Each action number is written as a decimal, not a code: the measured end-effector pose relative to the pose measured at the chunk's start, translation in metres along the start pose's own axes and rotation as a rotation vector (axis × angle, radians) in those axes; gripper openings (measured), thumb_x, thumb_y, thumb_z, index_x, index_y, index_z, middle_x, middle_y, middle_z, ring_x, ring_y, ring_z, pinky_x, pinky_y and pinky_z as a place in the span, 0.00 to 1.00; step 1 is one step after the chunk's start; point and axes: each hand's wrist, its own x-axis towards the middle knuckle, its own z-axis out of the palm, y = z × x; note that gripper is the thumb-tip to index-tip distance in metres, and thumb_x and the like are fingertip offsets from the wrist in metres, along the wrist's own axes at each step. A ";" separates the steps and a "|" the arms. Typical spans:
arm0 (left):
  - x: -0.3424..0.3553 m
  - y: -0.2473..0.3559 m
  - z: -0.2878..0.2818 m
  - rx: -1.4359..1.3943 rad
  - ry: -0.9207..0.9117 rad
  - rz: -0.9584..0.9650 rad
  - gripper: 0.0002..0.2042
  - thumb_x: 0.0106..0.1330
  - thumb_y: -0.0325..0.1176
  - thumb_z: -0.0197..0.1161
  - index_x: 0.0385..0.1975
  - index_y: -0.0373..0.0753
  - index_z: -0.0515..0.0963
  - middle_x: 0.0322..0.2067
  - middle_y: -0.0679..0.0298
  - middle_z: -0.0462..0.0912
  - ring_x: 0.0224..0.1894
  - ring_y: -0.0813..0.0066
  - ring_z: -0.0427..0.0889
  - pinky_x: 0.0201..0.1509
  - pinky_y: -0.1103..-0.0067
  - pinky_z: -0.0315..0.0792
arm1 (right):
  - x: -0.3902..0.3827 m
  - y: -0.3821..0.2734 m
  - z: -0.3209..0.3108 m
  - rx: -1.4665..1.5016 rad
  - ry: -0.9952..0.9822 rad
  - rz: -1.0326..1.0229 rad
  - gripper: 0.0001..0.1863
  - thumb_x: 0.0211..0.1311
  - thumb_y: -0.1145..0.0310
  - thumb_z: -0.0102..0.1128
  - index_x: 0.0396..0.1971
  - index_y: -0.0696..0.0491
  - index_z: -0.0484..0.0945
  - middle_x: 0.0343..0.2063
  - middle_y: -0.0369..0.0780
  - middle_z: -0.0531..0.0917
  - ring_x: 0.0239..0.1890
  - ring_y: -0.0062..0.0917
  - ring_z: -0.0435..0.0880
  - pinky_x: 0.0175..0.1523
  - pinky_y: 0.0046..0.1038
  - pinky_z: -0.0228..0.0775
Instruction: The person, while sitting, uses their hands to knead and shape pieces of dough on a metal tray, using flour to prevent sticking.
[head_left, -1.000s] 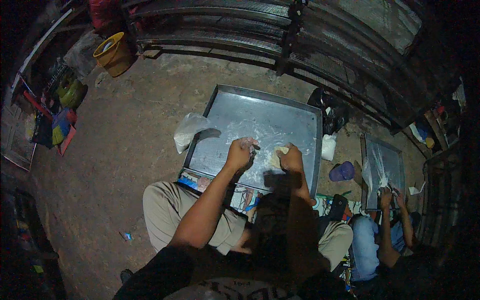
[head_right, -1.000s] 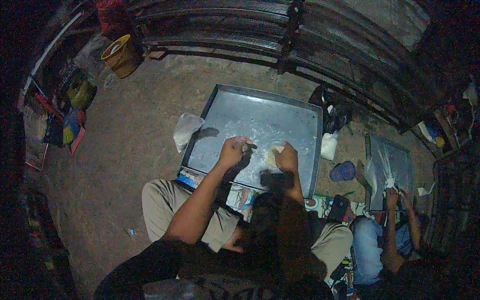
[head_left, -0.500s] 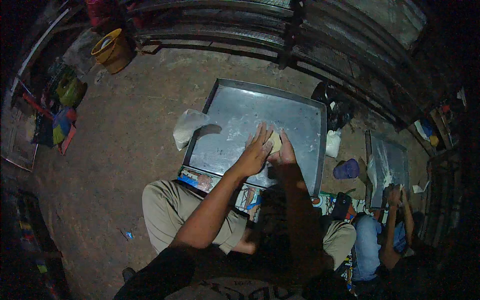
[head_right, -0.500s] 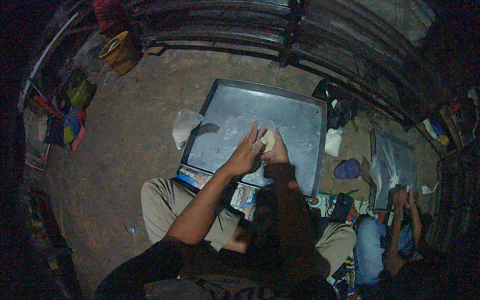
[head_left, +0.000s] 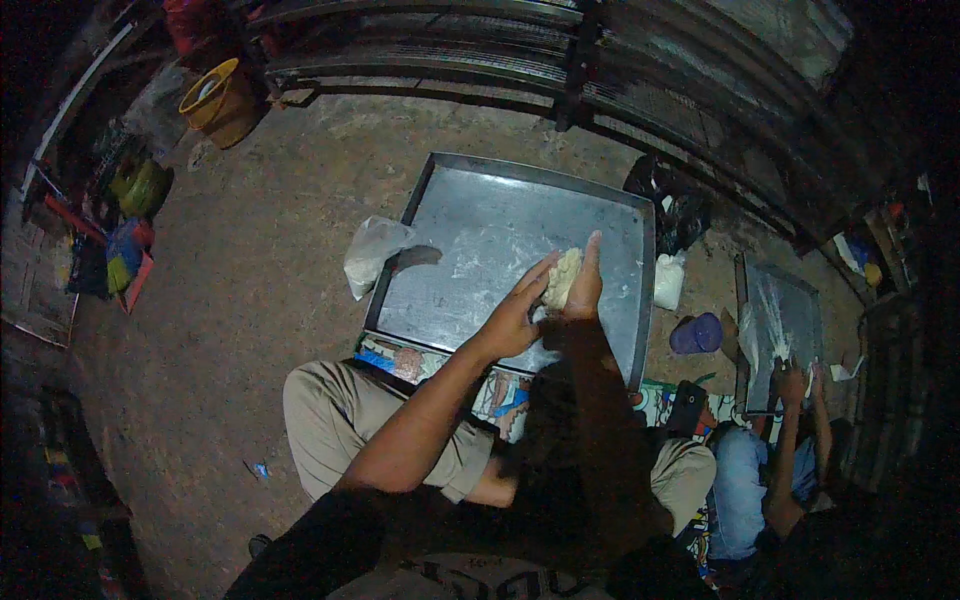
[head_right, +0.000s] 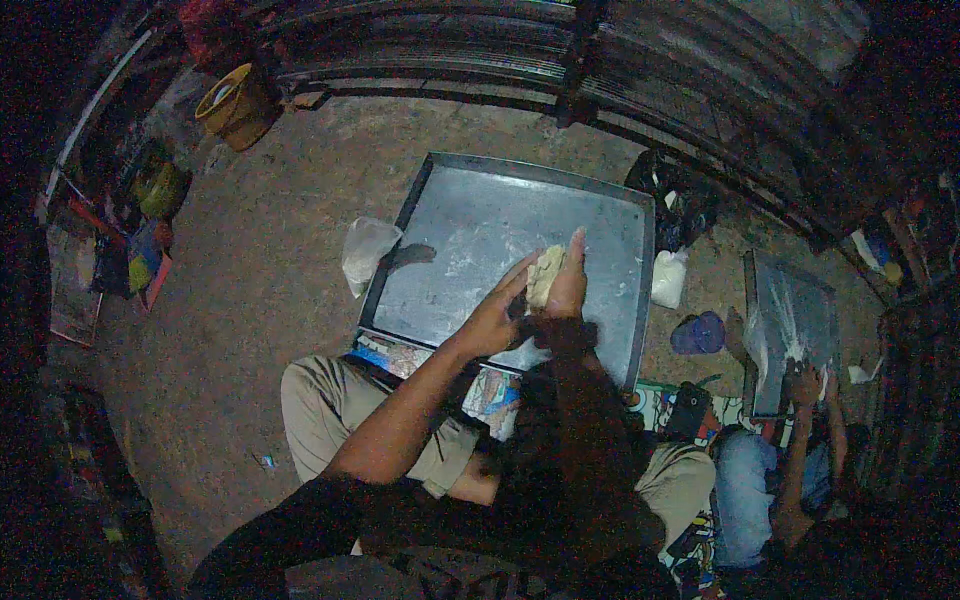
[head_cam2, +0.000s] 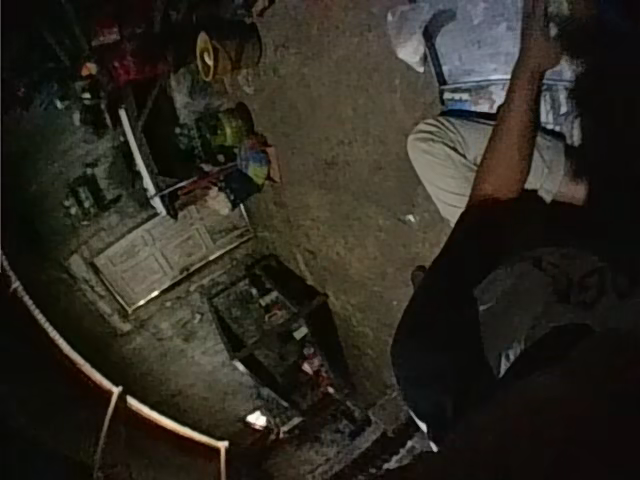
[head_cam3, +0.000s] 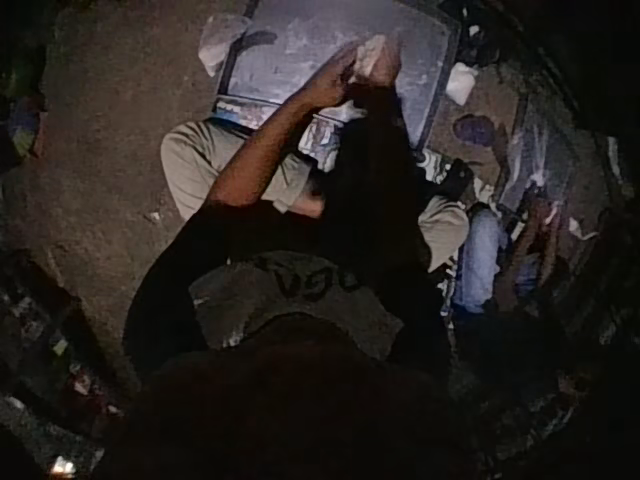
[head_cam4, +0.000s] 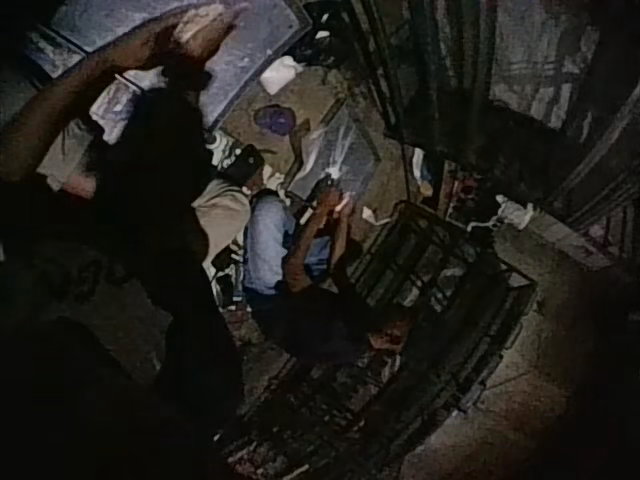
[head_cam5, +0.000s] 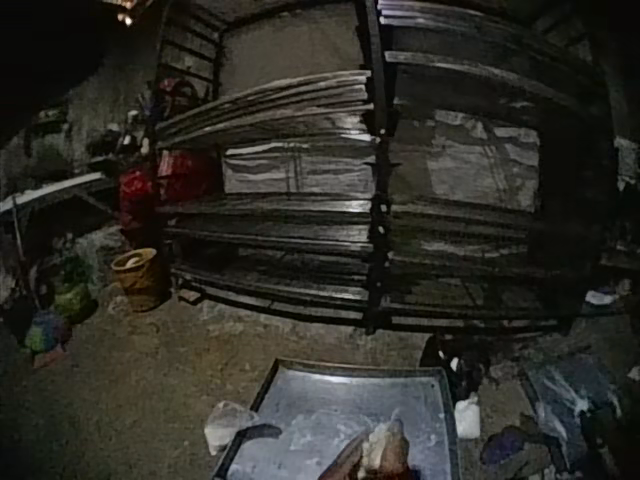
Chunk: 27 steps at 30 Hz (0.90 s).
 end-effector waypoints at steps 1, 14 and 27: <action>0.002 0.011 -0.005 0.014 0.015 0.025 0.32 0.59 0.27 0.68 0.66 0.39 0.66 0.69 0.52 0.61 0.71 0.57 0.61 0.72 0.69 0.59 | 0.006 0.002 -0.009 0.032 -0.094 0.015 0.30 0.66 0.32 0.45 0.28 0.47 0.72 0.20 0.34 0.75 0.19 0.24 0.75 0.25 0.27 0.71; -0.007 -0.031 -0.017 -0.009 0.512 -0.268 0.14 0.64 0.34 0.65 0.43 0.31 0.78 0.35 0.49 0.85 0.38 0.62 0.85 0.43 0.73 0.76 | 0.023 0.021 -0.038 -0.491 -0.239 0.025 0.30 0.73 0.45 0.45 0.48 0.60 0.77 0.42 0.44 0.84 0.41 0.34 0.85 0.42 0.38 0.80; 0.000 0.014 -0.025 0.255 0.338 -0.099 0.12 0.62 0.33 0.65 0.41 0.32 0.79 0.32 0.50 0.84 0.31 0.60 0.84 0.36 0.71 0.75 | 0.022 -0.002 -0.051 -0.380 -0.641 0.444 0.16 0.72 0.59 0.50 0.46 0.56 0.76 0.41 0.38 0.83 0.40 0.31 0.85 0.44 0.37 0.83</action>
